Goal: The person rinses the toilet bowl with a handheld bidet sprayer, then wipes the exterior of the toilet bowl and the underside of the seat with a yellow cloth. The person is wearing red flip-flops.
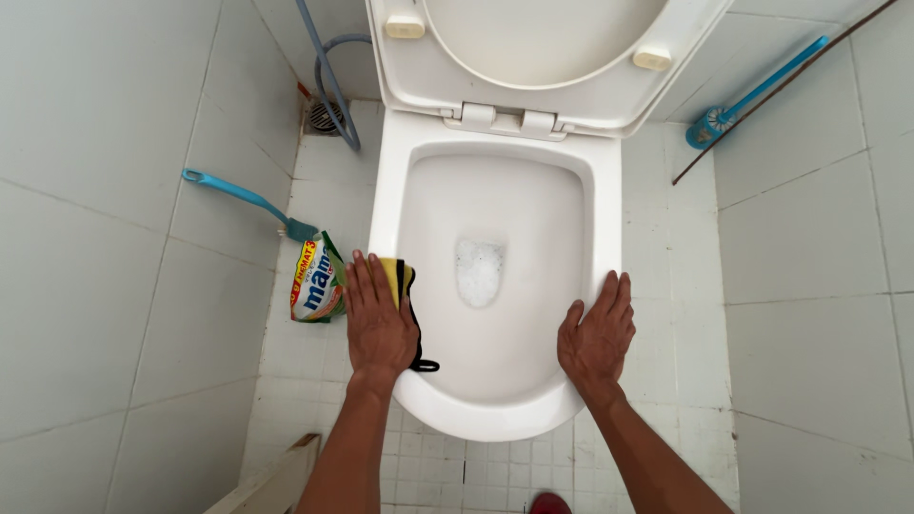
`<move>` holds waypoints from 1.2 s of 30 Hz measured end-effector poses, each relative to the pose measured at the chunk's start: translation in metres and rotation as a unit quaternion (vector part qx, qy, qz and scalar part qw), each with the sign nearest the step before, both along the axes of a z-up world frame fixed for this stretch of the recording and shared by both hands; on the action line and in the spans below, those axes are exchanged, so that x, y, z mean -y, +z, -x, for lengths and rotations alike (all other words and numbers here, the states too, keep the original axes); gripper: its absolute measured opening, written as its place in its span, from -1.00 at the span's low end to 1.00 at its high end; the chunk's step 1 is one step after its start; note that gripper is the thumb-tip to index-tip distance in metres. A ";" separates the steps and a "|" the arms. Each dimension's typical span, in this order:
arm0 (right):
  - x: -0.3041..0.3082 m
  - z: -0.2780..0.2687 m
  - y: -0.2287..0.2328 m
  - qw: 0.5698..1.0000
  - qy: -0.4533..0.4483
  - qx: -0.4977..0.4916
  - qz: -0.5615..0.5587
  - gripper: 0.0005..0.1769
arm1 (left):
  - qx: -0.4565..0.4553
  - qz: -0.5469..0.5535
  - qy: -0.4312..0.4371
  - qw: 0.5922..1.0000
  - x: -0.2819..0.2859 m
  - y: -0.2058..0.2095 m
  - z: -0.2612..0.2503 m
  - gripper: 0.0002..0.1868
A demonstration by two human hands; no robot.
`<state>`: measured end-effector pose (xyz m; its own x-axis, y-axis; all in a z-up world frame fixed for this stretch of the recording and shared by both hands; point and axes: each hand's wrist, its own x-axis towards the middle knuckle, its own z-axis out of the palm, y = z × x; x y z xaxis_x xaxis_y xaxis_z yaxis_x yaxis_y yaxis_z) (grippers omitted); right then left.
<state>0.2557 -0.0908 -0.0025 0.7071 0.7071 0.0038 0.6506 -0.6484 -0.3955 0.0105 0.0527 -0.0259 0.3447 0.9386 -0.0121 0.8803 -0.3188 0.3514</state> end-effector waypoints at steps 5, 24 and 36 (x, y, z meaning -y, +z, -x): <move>-0.004 -0.002 0.004 1.000 0.013 -0.006 0.003 -0.20 | -0.030 0.001 -0.016 0.999 -0.026 0.002 -0.011 -0.17; -0.025 -0.005 0.002 0.988 -0.032 0.005 0.151 -0.12 | -0.064 0.006 -0.022 0.998 -0.159 -0.004 -0.084 -0.18; -0.029 -0.006 0.001 0.980 -0.046 0.012 0.193 -0.10 | -0.044 0.010 -0.038 0.998 -0.187 -0.004 -0.095 -0.13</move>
